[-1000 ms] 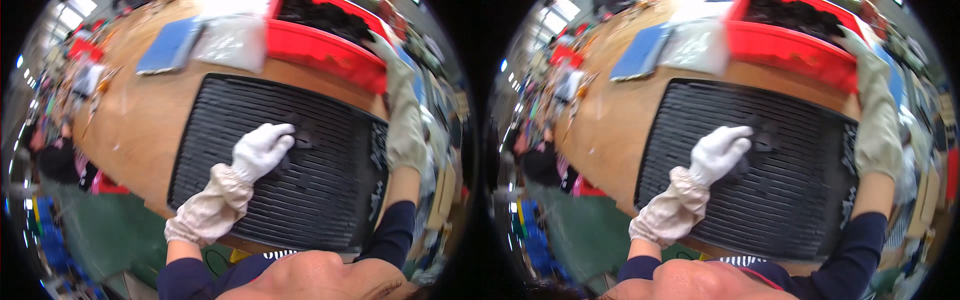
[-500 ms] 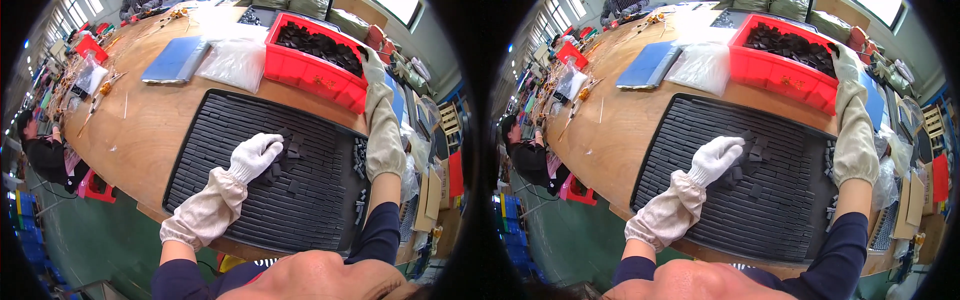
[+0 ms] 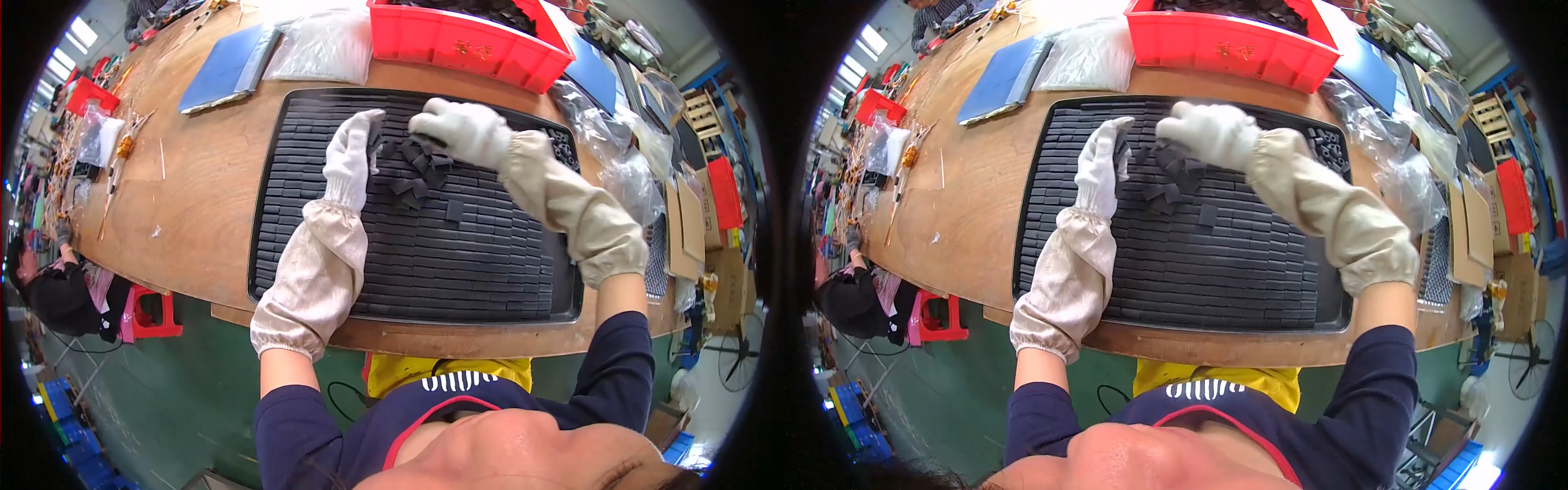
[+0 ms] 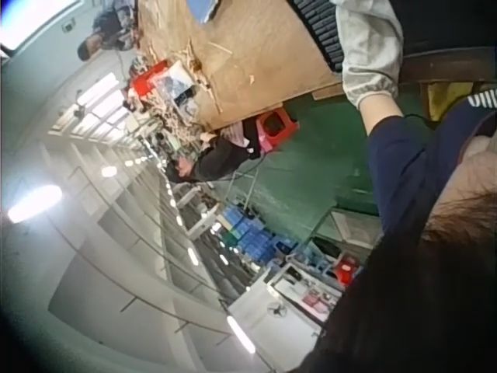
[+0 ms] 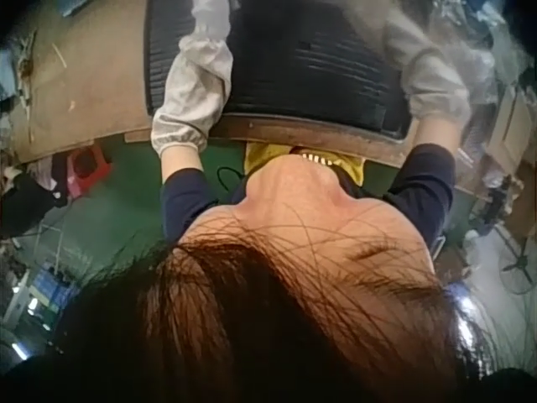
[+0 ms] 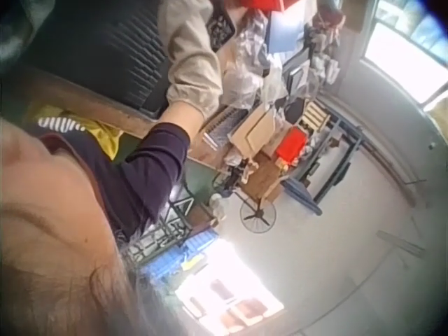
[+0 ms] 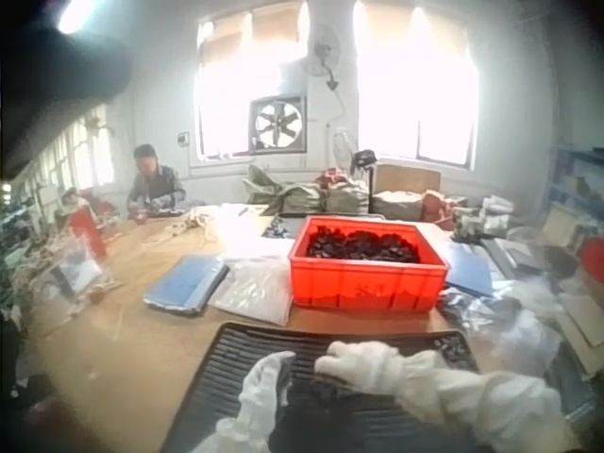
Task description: The person sorts and assembles small black industrial components by hand, placing them on a tray.
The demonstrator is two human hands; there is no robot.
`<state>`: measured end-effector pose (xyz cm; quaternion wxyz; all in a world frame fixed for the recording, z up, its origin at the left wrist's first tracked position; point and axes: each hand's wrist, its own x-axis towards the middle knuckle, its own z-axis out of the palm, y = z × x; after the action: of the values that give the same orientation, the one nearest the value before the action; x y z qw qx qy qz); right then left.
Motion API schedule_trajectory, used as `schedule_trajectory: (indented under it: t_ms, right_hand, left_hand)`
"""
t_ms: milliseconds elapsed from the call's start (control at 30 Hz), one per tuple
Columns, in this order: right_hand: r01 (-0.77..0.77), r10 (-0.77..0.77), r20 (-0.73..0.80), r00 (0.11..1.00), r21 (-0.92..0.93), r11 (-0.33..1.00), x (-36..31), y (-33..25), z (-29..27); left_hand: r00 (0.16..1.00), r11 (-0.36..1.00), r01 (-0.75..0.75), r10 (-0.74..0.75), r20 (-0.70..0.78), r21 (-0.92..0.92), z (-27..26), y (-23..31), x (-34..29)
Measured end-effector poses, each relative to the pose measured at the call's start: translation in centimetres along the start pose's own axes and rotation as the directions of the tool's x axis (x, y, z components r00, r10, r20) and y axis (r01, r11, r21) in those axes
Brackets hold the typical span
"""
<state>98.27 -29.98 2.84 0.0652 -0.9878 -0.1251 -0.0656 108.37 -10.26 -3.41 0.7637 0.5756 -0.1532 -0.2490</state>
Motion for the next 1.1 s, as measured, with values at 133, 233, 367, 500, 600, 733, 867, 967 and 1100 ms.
schedule_trajectory:
  t_ms: [133, 233, 367, 500, 600, 733, 867, 967, 1100]
  right_hand:
    - [0.012, -0.011, -0.017, 1.0, 0.011, 1.0, -1.1, -0.9, 1.4]
    - [-0.132, 0.136, 0.035, 0.99, -0.1, 0.986, -2.7, -2.3, -0.7]
    - [-0.203, 0.201, -0.084, 0.976, -0.018, 0.979, -6.5, -3.7, -2.4]
    - [-0.226, 0.249, -0.16, 0.955, 0.149, 0.963, -11.9, -5.8, -3.1]
    - [-0.343, 0.397, -0.179, 0.9, 0.268, 0.9, -16.1, -7.5, -2.7]
    - [-0.375, 0.481, -0.321, 0.816, 0.34, 0.863, -20.7, -8.0, -1.3]
    - [-0.274, 0.463, -0.395, 0.794, 0.447, 0.852, -21.5, -7.5, -1.1]
    - [-0.181, 0.362, -0.395, 0.844, 0.426, 0.887, -17.5, -7.7, -1.3]
    - [-0.276, 0.401, -0.322, 0.858, 0.37, 0.887, -14.7, -7.4, -0.3]
  left_hand:
    - [0.992, 0.952, -0.125, 0.118, 0.044, 0.278, -0.2, -0.1, 0.1]
    - [0.994, 0.915, -0.108, 0.086, 0.075, 0.389, -1.0, 0.7, -0.3]
    - [0.992, 0.975, 0.051, -0.073, 0.098, 0.216, -2.4, 1.7, 0.0]
    - [0.993, 0.991, 0.103, -0.097, 0.066, -0.087, -4.1, 0.5, 1.8]
    - [0.993, 0.976, 0.099, -0.083, 0.088, -0.195, -4.7, 0.4, 2.2]
    - [0.934, 0.591, 0.357, -0.206, 0.292, -0.723, -5.3, 1.8, 2.5]
    - [0.928, 0.399, 0.3, -0.332, 0.169, -0.866, -3.2, 2.6, 1.5]
    - [0.912, 0.365, 0.38, -0.299, 0.28, -0.85, -1.4, 2.7, 1.1]
    - [0.814, 0.227, 0.579, -0.226, 0.535, -0.783, 5.6, 2.0, -0.5]
